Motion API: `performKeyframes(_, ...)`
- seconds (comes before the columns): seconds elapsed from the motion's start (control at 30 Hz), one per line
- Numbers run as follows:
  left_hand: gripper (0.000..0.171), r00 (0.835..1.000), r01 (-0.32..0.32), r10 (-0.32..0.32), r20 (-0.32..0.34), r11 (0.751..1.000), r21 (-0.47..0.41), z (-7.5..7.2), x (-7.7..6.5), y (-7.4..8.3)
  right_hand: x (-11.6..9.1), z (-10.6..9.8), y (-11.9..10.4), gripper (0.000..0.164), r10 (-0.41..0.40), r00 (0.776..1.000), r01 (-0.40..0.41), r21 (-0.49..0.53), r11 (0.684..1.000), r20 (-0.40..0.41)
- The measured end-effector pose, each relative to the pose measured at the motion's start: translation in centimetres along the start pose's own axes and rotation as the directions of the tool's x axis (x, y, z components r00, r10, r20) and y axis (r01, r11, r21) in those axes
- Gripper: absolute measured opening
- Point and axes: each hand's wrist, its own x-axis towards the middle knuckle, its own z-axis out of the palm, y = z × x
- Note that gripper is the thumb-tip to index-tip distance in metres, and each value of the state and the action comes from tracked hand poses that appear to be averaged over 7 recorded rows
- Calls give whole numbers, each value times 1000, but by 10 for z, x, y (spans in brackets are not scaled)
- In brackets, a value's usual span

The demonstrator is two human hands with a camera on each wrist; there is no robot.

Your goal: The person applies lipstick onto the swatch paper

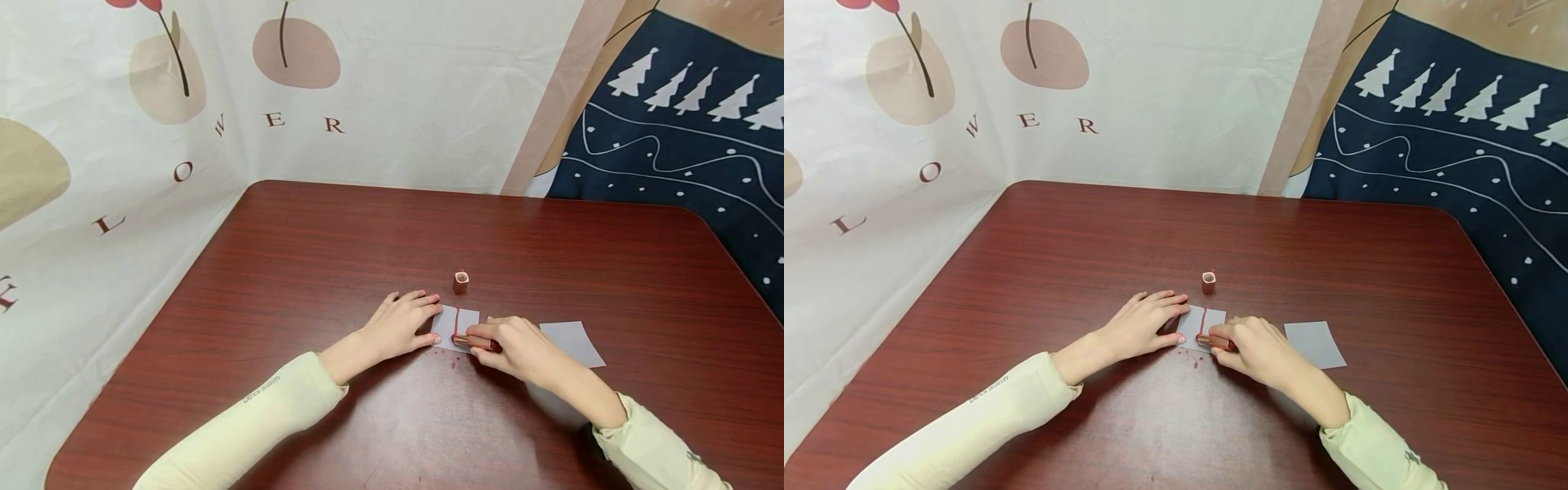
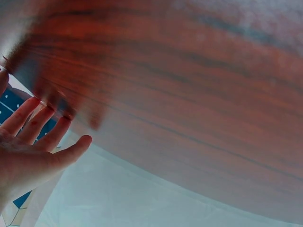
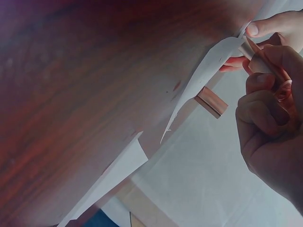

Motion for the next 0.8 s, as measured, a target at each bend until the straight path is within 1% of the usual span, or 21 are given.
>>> performKeyframes(0.4,52,1000,7,-7,10,1000,11,0,0,1,0,1,-1,20,0,1000,0,-2,1000,2)
performKeyframes(0.8,52,1000,0,0,-3,1000,9,0,0,0,-2,-1,-3,20,1,1000,-1,6,1000,13)
